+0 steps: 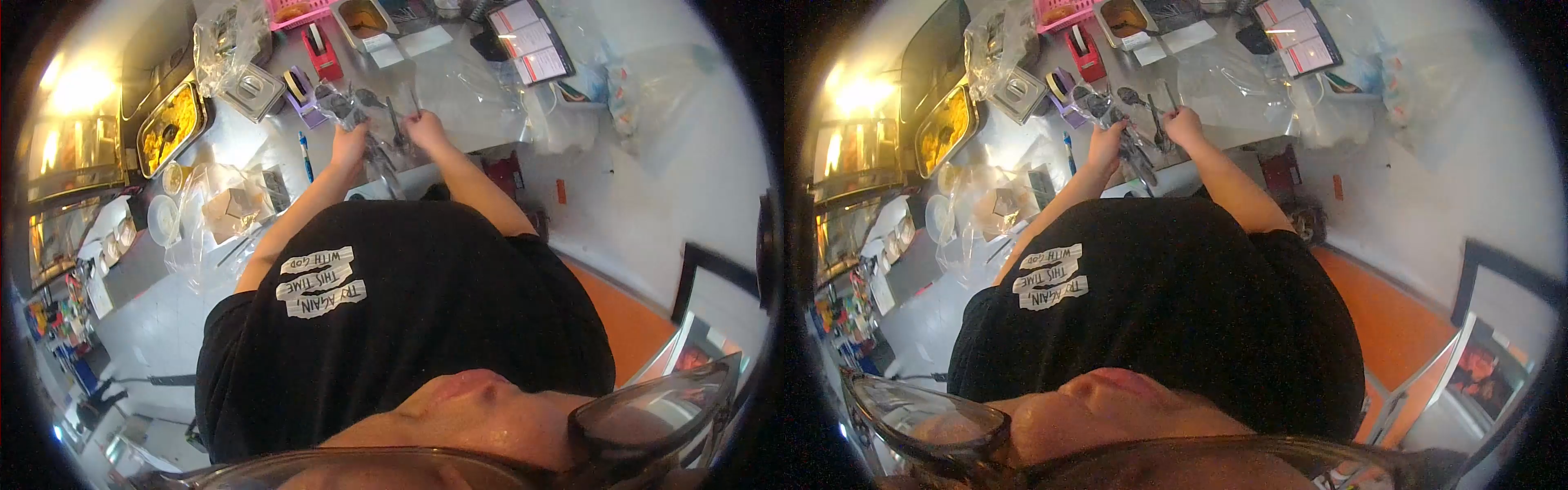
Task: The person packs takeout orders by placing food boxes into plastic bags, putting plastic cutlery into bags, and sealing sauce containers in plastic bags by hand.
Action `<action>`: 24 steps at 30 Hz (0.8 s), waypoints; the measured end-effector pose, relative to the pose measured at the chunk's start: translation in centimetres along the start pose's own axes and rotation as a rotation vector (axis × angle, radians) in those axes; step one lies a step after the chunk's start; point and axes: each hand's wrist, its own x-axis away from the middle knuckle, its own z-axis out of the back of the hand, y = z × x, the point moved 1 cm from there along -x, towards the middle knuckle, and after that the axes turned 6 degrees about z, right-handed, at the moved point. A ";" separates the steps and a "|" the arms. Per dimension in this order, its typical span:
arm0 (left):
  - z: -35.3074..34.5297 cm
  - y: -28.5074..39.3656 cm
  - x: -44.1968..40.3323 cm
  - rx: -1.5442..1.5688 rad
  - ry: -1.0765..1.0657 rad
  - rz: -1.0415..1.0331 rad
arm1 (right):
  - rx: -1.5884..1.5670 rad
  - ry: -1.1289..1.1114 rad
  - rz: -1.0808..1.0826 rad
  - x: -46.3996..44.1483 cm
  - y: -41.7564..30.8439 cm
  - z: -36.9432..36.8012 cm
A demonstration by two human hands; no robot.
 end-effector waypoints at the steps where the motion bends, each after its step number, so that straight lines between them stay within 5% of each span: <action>1: -0.6 0.4 0.8 -0.034 0.066 -0.072 | 0.042 -0.041 0.048 0.2 -1.0 0.9; 6: -0.5 0.8 0.8 -0.062 0.186 -0.137 | 0.424 -0.293 0.293 -1.6 -1.0 1.9; 9: -1.3 2.1 1.2 -0.055 0.293 -0.151 | 0.293 -0.159 0.360 -5.2 0.5 3.3; 12: 0.0 3.4 2.6 -0.194 0.453 -0.150 | 0.174 -0.357 0.221 -6.8 -2.0 8.2; 16: 1.4 4.2 5.3 -0.309 0.583 -0.114 | 0.236 -0.524 0.305 -7.1 -1.4 7.4; 19: 0.8 4.4 6.3 -0.278 0.609 -0.086 | 0.343 -0.271 0.450 -6.3 -0.9 5.2; 23: 0.4 3.6 5.4 -0.101 0.486 -0.073 | 0.053 0.383 0.858 -4.7 -2.4 6.6; 24: 0.6 3.3 4.7 -0.050 0.421 -0.115 | -0.051 0.137 0.778 -3.8 -3.3 6.0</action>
